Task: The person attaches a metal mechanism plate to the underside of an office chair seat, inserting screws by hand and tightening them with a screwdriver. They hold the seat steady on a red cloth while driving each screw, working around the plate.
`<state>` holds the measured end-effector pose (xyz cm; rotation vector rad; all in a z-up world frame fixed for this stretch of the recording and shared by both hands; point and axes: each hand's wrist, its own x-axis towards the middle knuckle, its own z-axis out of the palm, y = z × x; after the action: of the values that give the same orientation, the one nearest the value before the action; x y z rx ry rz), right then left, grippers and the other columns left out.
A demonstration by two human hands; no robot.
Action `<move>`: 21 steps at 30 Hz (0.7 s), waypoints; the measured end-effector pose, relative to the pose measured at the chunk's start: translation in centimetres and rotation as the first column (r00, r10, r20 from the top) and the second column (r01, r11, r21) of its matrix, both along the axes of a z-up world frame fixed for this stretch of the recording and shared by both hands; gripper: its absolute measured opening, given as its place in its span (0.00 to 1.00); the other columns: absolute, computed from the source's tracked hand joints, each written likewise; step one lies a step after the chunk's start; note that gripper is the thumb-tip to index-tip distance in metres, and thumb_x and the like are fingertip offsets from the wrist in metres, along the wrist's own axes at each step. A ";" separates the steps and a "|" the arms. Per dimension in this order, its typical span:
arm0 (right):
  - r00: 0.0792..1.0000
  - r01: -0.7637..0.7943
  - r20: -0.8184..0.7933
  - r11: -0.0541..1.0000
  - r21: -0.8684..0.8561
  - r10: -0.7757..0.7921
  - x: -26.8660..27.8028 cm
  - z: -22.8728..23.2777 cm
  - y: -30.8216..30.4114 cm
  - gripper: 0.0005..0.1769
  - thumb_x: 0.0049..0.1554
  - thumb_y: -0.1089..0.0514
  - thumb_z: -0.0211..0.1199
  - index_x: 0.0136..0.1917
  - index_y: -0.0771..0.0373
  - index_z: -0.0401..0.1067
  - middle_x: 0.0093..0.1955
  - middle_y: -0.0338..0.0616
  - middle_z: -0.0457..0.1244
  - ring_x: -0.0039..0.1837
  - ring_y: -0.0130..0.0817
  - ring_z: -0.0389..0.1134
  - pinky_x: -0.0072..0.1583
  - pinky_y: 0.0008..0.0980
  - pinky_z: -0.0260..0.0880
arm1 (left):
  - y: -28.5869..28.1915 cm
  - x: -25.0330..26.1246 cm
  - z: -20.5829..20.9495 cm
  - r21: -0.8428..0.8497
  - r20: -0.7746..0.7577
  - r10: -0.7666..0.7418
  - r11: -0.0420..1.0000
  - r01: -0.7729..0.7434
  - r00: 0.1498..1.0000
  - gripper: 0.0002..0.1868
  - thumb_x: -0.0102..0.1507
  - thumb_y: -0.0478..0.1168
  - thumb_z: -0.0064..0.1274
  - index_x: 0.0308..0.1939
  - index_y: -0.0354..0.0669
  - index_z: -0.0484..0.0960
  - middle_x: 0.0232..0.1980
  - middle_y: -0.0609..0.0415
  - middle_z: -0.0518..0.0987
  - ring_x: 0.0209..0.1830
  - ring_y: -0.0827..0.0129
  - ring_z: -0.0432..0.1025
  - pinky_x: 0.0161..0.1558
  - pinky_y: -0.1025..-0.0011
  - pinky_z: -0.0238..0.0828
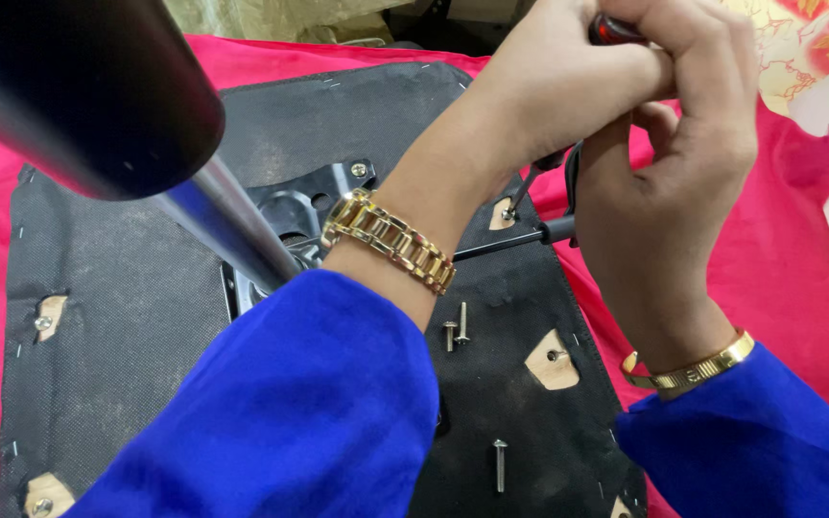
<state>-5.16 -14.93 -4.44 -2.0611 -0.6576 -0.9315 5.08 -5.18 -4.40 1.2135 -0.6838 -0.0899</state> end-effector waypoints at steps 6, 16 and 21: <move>0.998 -0.039 0.048 0.999 0.027 0.037 0.4 -1.3 -0.1 0.26 0.59 0.79 0.63 0.65 0.64 0.61 0.65 0.38 0.53 0.66 0.24 0.60 0.61 0.23 0.74 | -0.2 -0.2 -0.4 0.174 -0.117 0.070 0.984 -0.048 0.991 0.12 0.56 0.36 0.60 0.42 0.34 0.84 0.35 0.54 0.85 0.31 0.71 0.84 0.28 0.71 0.82; 0.994 0.045 -0.095 0.999 0.006 -0.045 -0.1 0.1 -1.6 0.22 0.65 0.78 0.56 0.68 0.64 0.64 0.64 0.41 0.59 0.63 0.26 0.66 0.53 0.22 0.73 | -0.5 0.8 -0.2 0.085 -0.028 -0.046 0.995 0.048 0.999 0.14 0.56 0.35 0.63 0.44 0.32 0.85 0.37 0.53 0.86 0.32 0.69 0.85 0.35 0.71 0.86; 0.998 0.006 0.061 0.994 -0.107 0.001 -1.0 1.0 -1.3 0.26 0.63 0.80 0.59 0.71 0.65 0.64 0.66 0.46 0.59 0.66 0.32 0.66 0.59 0.24 0.76 | 1.1 0.0 0.5 0.101 -0.089 -0.145 0.983 0.154 0.985 0.14 0.58 0.37 0.64 0.45 0.34 0.84 0.40 0.51 0.87 0.37 0.68 0.86 0.40 0.72 0.85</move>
<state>-6.14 -16.21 -3.49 -2.1350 -0.7528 -0.9830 5.10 -4.11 -3.93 1.2537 -0.7050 -0.3035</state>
